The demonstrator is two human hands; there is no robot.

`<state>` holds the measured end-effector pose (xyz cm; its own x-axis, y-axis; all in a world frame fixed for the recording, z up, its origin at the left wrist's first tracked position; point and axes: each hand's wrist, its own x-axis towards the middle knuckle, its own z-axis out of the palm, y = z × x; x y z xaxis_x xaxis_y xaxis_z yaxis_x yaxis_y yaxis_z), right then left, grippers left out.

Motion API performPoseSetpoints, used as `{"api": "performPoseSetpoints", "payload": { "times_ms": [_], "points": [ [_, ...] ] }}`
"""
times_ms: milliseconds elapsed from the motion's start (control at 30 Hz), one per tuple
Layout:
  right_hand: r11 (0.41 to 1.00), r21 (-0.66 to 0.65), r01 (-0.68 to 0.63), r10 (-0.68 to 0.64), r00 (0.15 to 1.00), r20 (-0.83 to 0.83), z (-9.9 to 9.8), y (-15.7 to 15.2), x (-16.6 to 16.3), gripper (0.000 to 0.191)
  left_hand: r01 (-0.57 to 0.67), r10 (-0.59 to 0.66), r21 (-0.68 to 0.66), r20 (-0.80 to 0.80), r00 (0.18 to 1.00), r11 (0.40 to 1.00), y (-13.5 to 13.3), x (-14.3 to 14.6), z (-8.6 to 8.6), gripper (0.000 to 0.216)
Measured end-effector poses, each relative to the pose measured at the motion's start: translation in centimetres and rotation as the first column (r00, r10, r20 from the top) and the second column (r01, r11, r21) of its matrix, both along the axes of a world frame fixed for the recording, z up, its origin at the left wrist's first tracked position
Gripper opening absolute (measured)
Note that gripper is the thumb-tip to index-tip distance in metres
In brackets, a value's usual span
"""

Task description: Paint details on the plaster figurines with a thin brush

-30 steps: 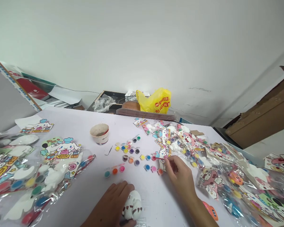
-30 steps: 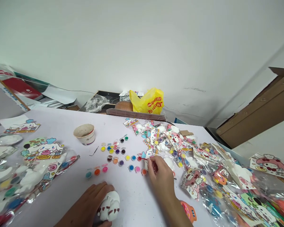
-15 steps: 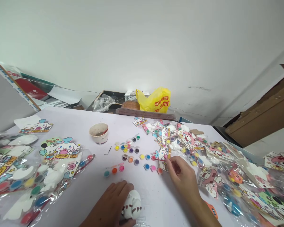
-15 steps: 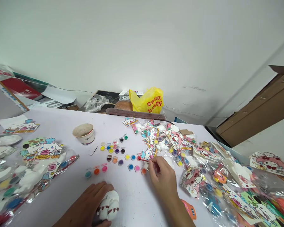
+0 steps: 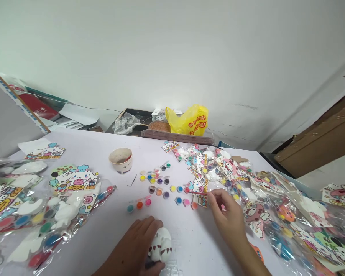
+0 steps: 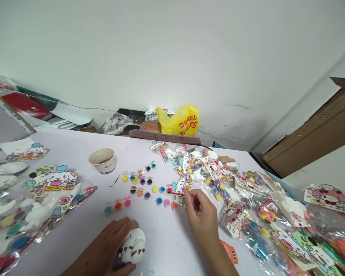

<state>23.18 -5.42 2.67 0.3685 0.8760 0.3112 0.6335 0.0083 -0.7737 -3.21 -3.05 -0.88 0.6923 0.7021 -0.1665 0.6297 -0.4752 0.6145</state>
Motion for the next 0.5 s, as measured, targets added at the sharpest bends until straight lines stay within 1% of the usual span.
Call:
{"api": "performPoseSetpoints", "payload": {
  "times_ms": [67,133,200,333,433,500],
  "points": [
    [1.0,-0.02,-0.012,0.009,0.988,-0.154,0.4,-0.6,-0.3,0.03,-0.013,0.013,-0.02,0.0,1.0,1.0,-0.2,0.1,1.3,0.054],
    [0.998,-0.051,-0.037,0.021,0.959,-0.284,0.6,-1.4,-0.7,0.032,-0.033,0.033,-0.032,0.01,0.999,0.999,-0.4,0.3,2.3,0.055],
    [0.995,-0.085,-0.059,0.024,0.93,-0.366,0.4,-2.2,-0.9,0.033,-0.042,0.043,-0.038,0.029,0.999,0.998,-0.6,0.2,2.7,0.053],
    [0.988,-0.111,-0.111,0.051,0.894,-0.446,-0.7,-3.4,-1.4,0.033,-0.051,0.052,-0.007,0.104,0.993,0.999,-0.8,0.0,2.2,0.055],
    [0.976,-0.109,-0.191,0.124,0.888,-0.442,-1.3,-3.8,-2.1,0.031,-0.053,0.055,-0.021,0.109,0.992,0.998,-0.8,-0.1,2.0,0.052],
    [0.972,-0.11,-0.206,0.139,0.889,-0.437,-1.6,-4.1,-2.8,0.029,-0.054,0.057,-0.028,0.111,0.992,0.998,-0.8,-0.1,2.1,0.052]
  ]
}}
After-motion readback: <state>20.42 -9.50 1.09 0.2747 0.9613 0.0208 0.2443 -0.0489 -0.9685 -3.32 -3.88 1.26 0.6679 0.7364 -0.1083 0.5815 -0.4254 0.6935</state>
